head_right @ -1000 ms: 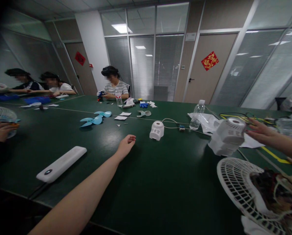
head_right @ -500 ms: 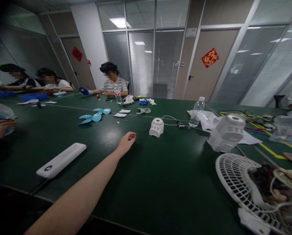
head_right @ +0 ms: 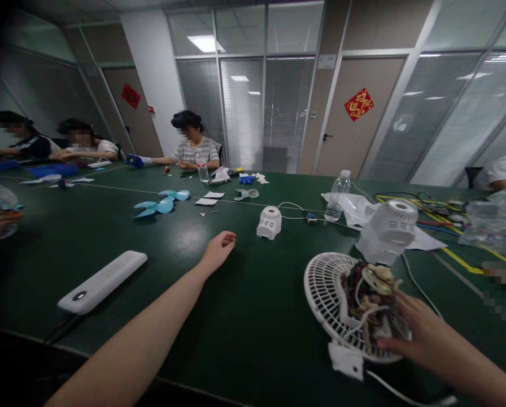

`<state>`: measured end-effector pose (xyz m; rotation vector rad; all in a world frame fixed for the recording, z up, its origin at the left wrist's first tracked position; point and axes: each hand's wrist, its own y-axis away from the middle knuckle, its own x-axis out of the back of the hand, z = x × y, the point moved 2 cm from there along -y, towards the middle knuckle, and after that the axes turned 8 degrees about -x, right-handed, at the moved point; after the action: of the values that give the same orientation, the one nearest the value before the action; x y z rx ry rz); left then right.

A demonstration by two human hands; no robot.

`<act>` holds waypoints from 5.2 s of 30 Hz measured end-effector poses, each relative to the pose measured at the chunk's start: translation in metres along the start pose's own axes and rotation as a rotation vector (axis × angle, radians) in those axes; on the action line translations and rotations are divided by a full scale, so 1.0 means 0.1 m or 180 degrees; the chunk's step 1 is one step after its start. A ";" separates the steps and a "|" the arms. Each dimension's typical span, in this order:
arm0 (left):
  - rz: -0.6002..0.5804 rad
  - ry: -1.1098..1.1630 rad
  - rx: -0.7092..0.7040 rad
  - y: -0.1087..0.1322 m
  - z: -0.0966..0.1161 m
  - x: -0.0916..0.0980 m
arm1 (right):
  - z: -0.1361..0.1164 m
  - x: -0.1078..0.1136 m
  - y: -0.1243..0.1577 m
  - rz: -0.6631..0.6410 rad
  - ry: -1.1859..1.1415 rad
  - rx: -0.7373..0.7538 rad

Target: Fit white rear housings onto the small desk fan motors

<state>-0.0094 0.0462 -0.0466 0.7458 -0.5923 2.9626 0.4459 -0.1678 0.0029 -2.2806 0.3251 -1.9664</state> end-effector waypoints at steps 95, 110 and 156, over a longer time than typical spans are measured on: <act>-0.1237 0.0292 -0.1411 0.38 0.91 -0.08 | -1.99 -0.55 -0.62 -0.0031 -0.2620 0.0771; -0.1374 0.0452 -0.1196 0.36 0.93 -0.08 | -1.91 -0.51 -0.67 -0.0496 -0.2835 0.0772; -0.1986 0.0591 -0.0958 0.30 0.85 -0.05 | -1.81 -0.57 -0.75 -0.0795 -0.3214 0.0737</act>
<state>0.0300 -0.0131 0.0090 0.5003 -0.6294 2.2732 0.2657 -0.0722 -0.0074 -2.8462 -0.2826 -0.6333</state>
